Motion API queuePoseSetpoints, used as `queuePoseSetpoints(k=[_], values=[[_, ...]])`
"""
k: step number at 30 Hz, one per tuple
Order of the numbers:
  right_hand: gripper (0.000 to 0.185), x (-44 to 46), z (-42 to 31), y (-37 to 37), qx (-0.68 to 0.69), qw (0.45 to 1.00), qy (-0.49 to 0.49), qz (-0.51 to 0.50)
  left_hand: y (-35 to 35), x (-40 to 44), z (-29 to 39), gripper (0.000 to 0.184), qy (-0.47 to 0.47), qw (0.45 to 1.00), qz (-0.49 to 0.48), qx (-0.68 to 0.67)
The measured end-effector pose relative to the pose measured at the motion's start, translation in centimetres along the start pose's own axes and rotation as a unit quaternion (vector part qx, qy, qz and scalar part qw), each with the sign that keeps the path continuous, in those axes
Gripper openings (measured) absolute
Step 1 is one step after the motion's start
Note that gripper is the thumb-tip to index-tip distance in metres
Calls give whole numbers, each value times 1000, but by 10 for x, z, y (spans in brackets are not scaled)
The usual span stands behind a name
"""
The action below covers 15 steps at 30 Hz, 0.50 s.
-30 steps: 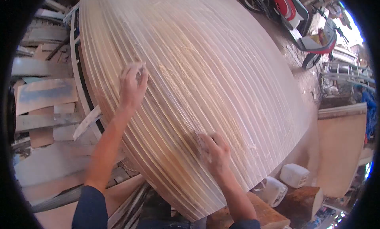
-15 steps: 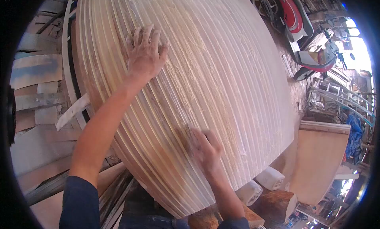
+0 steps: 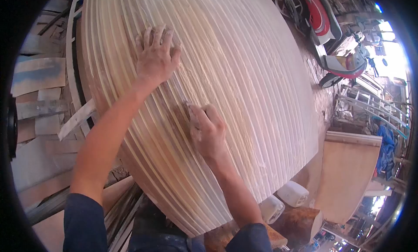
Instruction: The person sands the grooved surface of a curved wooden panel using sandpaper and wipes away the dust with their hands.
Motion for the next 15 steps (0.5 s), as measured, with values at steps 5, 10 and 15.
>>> queuePoseSetpoints(k=[5,10,15], values=[[44,-68,17,13,-19,999,-41,5,-3,3,-1,62,7,1000,-1,5],[44,22,-3,-7,-16,1000,6,8,0,0,1,62,2,1000,0,-4],[42,-57,16,13,-3,1000,-14,3,-2,1,3,62,-8,1000,10,16]])
Point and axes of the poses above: each hand's wrist, its own x-axis towards the middle knuckle, its own y-axis out of the back of the hand, z = x × y, the point moved 6 cm from there along x, towards the middle knuckle, and after that the axes turned 3 degrees about -z, right-handed, at the moved point
